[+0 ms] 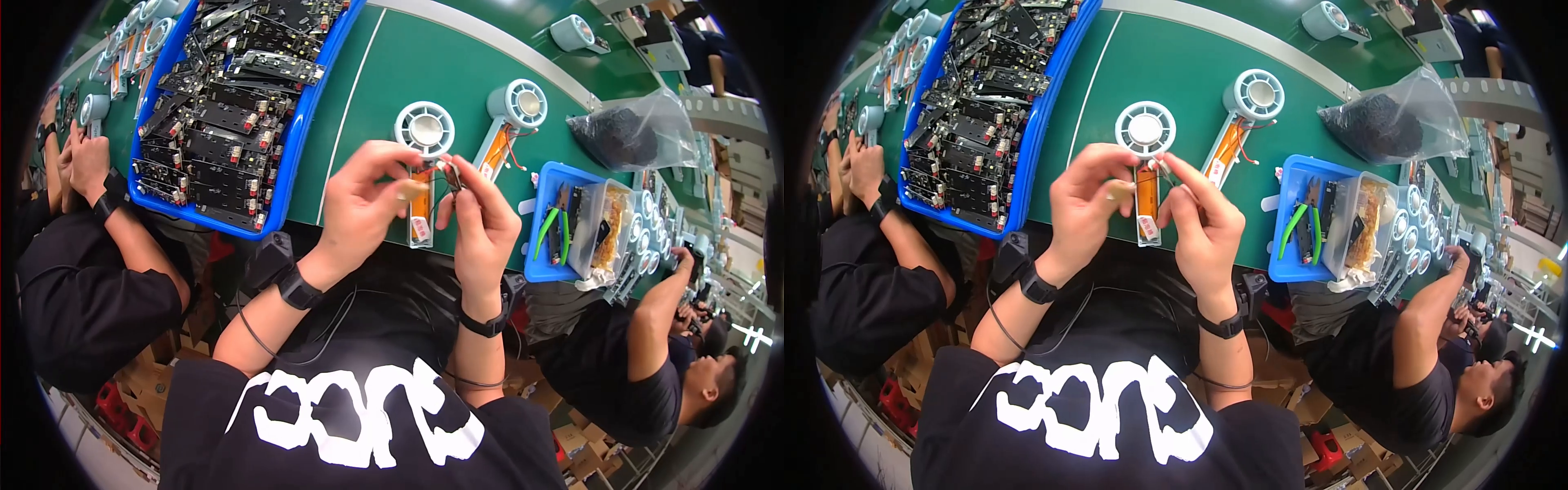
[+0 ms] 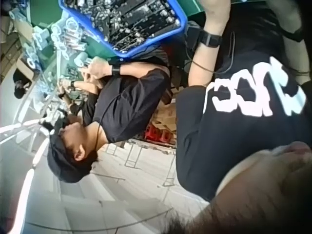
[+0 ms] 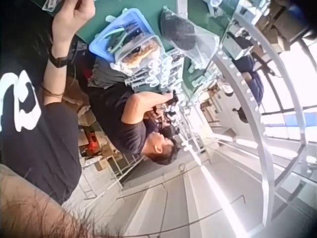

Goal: The person picks up a fan housing and a circuit board, connects the battery and fan wires to the board by hand, and then presses the circuit board into the housing. After fitting the components together, the person places the assembled fan onto the table.

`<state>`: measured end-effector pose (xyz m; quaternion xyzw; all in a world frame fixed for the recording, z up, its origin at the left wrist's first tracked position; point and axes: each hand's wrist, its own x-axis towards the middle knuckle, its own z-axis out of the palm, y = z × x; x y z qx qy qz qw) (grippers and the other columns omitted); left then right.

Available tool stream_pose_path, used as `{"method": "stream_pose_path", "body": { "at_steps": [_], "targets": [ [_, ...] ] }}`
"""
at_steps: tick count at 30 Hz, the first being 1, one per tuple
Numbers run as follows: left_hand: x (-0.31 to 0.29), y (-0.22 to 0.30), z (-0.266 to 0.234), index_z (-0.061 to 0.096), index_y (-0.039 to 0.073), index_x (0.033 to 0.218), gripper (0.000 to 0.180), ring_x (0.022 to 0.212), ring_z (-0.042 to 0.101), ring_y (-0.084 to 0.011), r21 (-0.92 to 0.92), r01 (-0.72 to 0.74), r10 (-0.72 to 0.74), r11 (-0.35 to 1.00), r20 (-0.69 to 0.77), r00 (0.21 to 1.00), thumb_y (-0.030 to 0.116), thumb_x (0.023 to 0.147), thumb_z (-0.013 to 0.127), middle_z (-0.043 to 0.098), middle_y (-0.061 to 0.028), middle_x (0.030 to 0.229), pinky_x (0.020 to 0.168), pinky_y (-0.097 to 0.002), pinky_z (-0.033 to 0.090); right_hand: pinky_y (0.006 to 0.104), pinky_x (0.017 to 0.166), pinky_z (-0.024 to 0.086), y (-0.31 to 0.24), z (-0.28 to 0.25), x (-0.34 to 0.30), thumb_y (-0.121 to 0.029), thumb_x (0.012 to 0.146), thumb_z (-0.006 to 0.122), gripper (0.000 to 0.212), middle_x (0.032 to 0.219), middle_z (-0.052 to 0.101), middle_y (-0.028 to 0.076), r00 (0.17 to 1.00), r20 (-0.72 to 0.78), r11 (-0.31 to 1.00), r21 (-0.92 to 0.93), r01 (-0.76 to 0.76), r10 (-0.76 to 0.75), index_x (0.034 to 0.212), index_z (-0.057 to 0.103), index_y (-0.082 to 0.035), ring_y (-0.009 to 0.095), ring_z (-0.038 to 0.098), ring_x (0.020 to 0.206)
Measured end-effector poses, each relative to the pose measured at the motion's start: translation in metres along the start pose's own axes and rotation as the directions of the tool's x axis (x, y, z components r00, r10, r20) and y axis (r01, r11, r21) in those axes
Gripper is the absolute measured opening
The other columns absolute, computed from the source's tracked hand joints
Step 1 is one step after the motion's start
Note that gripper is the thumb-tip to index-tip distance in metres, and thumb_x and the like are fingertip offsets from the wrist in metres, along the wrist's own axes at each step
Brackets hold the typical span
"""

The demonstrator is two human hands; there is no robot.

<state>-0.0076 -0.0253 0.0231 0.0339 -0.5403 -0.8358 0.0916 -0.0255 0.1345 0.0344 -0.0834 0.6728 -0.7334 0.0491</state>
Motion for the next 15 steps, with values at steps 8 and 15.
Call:
{"method": "stream_pose_path", "body": {
  "at_steps": [8, 15],
  "targets": [
    [-0.016, 0.004, -0.018, 0.069, -0.003, 0.115, 0.023, 0.078, 0.062, -0.0100, 0.537, -0.007, -0.048, 0.844, 0.089, 0.995, -0.003, 0.092, 0.070, 0.065, -0.0070, 0.105, 0.067, -0.0250, 0.050, 0.0196, 0.059, 0.044, -0.019, 0.004, 0.011, 0.002, 0.097, 0.062, 0.034, 0.108, 0.069, 0.005, 0.996, -0.021, 0.989, -0.122, -0.087, 0.085, 0.130, 0.062, 0.004, 0.005, 0.058, 0.073],
    [-0.008, -0.005, -0.008, 0.076, 0.002, 0.110, 0.023, 0.081, 0.068, -0.0138, 0.551, -0.188, 0.169, 0.813, 0.086, 0.982, -0.004, 0.088, 0.071, 0.070, -0.0074, 0.095, 0.069, -0.0263, 0.054, 0.0192, 0.059, 0.043, -0.003, 0.008, 0.005, 0.003, 0.094, 0.066, 0.032, 0.103, 0.068, 0.003, 0.982, -0.075, 0.985, 0.034, -0.168, 0.170, 0.125, 0.063, 0.002, 0.003, 0.057, 0.076]
  ]
}}
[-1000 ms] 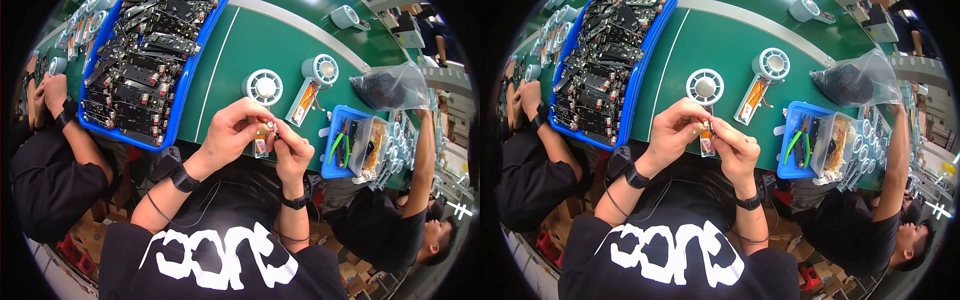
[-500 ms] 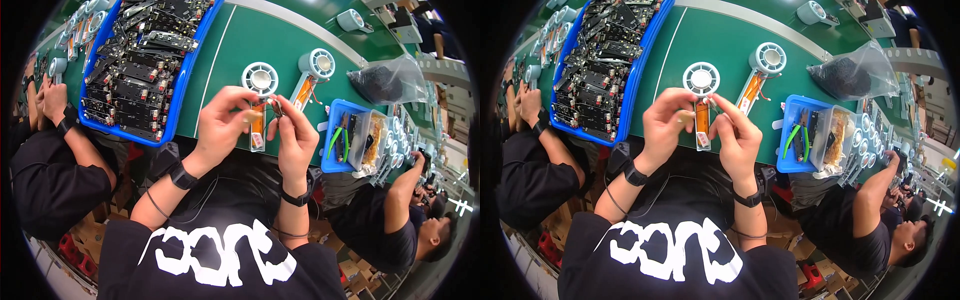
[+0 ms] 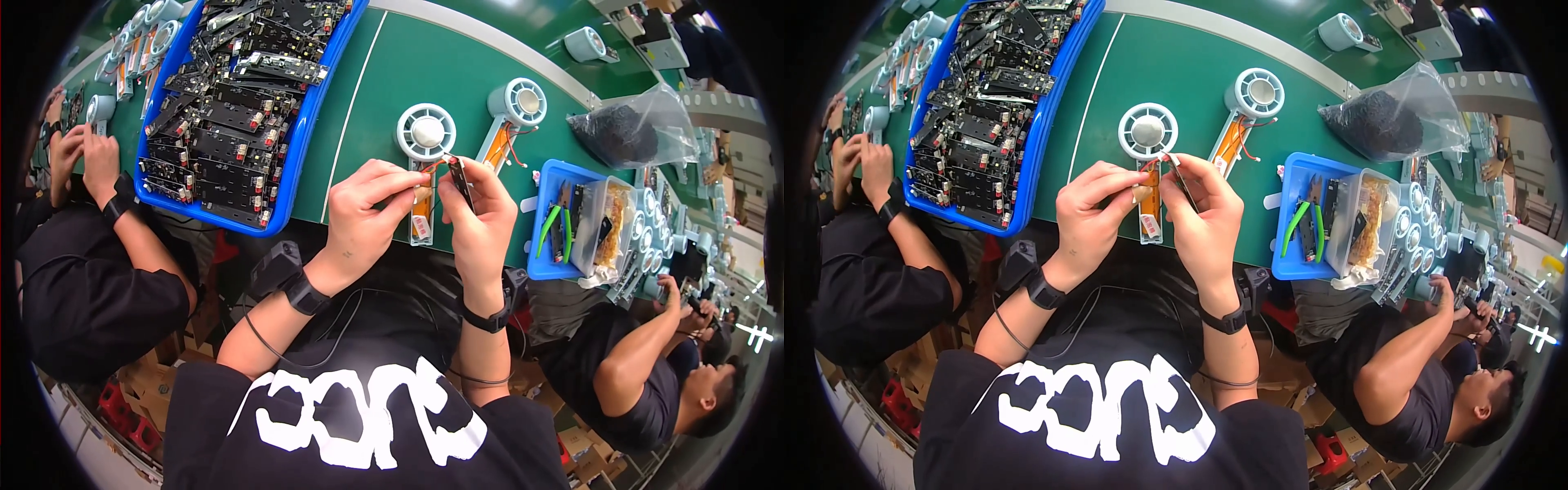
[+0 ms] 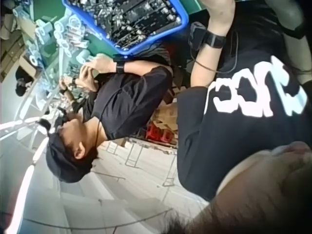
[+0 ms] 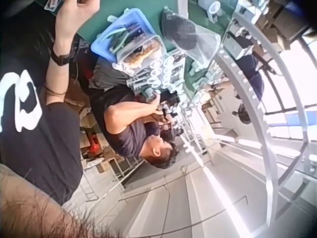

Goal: The person picks up a fan housing and a circuit board, connects the battery and fan wires to the board by hand, and then presses the circuit board into the housing. After fitting the components together, the person places the assembled fan onto the table.

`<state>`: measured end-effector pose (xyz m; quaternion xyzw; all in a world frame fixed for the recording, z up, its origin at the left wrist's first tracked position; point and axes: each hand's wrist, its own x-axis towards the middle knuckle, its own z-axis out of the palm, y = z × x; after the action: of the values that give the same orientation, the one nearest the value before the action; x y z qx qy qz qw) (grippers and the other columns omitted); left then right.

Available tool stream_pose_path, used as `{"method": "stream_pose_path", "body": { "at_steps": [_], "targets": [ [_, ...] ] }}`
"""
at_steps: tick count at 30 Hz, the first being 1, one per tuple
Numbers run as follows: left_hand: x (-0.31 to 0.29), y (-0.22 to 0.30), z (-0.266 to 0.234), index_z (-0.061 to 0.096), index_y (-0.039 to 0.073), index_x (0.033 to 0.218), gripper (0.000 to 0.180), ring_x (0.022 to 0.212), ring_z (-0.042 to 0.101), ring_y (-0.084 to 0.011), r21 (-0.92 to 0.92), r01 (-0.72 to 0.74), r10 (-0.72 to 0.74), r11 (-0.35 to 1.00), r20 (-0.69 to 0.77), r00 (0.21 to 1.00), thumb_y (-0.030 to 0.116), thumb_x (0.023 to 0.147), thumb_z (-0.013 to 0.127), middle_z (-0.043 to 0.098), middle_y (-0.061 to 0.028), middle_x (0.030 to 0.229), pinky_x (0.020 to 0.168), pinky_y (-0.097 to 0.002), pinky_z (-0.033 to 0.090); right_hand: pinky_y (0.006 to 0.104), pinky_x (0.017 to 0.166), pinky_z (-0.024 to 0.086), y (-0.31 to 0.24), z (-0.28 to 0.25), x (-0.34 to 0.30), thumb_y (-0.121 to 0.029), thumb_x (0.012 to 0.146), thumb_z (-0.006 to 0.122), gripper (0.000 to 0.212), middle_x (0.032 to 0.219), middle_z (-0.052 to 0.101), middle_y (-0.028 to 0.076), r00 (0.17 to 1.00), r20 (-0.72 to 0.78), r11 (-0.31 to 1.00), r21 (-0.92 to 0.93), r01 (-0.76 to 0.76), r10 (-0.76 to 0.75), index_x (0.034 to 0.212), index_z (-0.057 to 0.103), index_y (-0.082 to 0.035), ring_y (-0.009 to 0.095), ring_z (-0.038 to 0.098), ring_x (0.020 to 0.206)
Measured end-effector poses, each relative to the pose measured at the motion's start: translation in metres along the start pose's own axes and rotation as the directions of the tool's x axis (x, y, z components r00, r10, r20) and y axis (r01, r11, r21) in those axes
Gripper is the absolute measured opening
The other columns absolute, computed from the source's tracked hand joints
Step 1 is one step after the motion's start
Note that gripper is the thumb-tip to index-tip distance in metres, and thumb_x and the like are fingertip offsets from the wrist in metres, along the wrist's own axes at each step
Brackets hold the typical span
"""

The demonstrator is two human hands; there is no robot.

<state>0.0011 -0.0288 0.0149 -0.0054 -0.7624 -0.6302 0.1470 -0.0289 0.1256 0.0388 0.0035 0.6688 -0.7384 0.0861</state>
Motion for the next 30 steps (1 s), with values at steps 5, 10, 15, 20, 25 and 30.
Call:
{"method": "stream_pose_path", "body": {
  "at_steps": [5, 10, 15, 20, 25, 30],
  "targets": [
    [0.001, -0.003, 0.011, 0.075, 0.000, 0.114, 0.024, 0.085, 0.069, -0.0138, -0.302, 0.088, -0.104, 0.949, -0.036, 0.994, -0.005, 0.091, 0.069, 0.071, -0.0069, 0.099, 0.078, -0.0261, 0.055, 0.0192, 0.061, 0.043, 0.007, 0.008, -0.003, 0.002, 0.095, 0.067, 0.028, 0.100, 0.068, 0.002, 0.997, -0.034, 0.979, 0.196, -0.062, 0.070, 0.122, 0.063, 0.002, 0.003, 0.058, 0.078],
    [-0.006, 0.010, 0.022, 0.073, -0.002, 0.117, 0.024, 0.090, 0.068, -0.0127, -0.538, 0.276, -0.342, 0.797, -0.024, 0.939, -0.004, 0.095, 0.067, 0.070, -0.0063, 0.104, 0.084, -0.0261, 0.055, 0.0229, 0.075, 0.054, 0.014, 0.013, -0.007, 0.005, 0.093, 0.067, 0.028, 0.106, 0.070, 0.006, 0.996, -0.082, 0.984, 0.179, -0.006, 0.021, 0.121, 0.062, 0.004, 0.009, 0.066, 0.093],
    [-0.007, 0.014, 0.024, 0.071, -0.004, 0.117, 0.022, 0.091, 0.067, -0.0105, -0.623, 0.331, -0.436, 0.709, -0.018, 0.900, -0.002, 0.095, 0.068, 0.066, -0.0056, 0.106, 0.081, -0.0247, 0.055, 0.0244, 0.083, 0.054, 0.017, 0.018, -0.008, 0.006, 0.092, 0.069, 0.031, 0.106, 0.070, 0.007, 0.994, -0.106, 0.983, 0.182, 0.017, 0.002, 0.122, 0.061, 0.004, 0.010, 0.067, 0.096],
    [-0.006, 0.013, 0.021, 0.071, -0.004, 0.112, 0.017, 0.095, 0.066, -0.0114, -0.507, 0.305, -0.355, 0.806, -0.001, 0.935, 0.001, 0.096, 0.069, 0.067, -0.0050, 0.107, 0.084, -0.0255, 0.054, 0.0244, 0.083, 0.054, 0.019, 0.023, -0.009, 0.007, 0.090, 0.069, 0.033, 0.107, 0.070, 0.007, 0.991, -0.127, 0.985, 0.160, 0.069, -0.049, 0.122, 0.061, 0.004, 0.010, 0.067, 0.096],
    [-0.003, 0.006, 0.022, 0.072, -0.002, 0.104, 0.012, 0.091, 0.066, -0.0147, -0.406, 0.252, -0.301, 0.878, -0.060, 0.952, 0.000, 0.092, 0.071, 0.068, -0.0053, 0.100, 0.080, -0.0277, 0.054, 0.0249, 0.082, 0.055, 0.018, 0.016, -0.007, 0.009, 0.089, 0.070, 0.034, 0.108, 0.069, 0.008, 0.989, -0.117, 0.967, 0.225, 0.118, -0.094, 0.121, 0.060, 0.004, 0.012, 0.067, 0.096],
    [0.006, 0.000, 0.014, 0.071, -0.002, 0.100, 0.019, 0.080, 0.064, -0.0219, 0.182, -0.190, 0.202, 0.965, -0.049, 0.978, -0.004, 0.082, 0.075, 0.065, -0.0083, 0.090, 0.069, -0.0329, 0.052, 0.0246, 0.082, 0.053, 0.008, 0.016, -0.006, 0.009, 0.088, 0.070, 0.036, 0.104, 0.067, 0.006, 0.991, -0.111, 0.980, 0.172, 0.098, -0.080, 0.122, 0.061, 0.002, 0.011, 0.065, 0.092]
  ]
}}
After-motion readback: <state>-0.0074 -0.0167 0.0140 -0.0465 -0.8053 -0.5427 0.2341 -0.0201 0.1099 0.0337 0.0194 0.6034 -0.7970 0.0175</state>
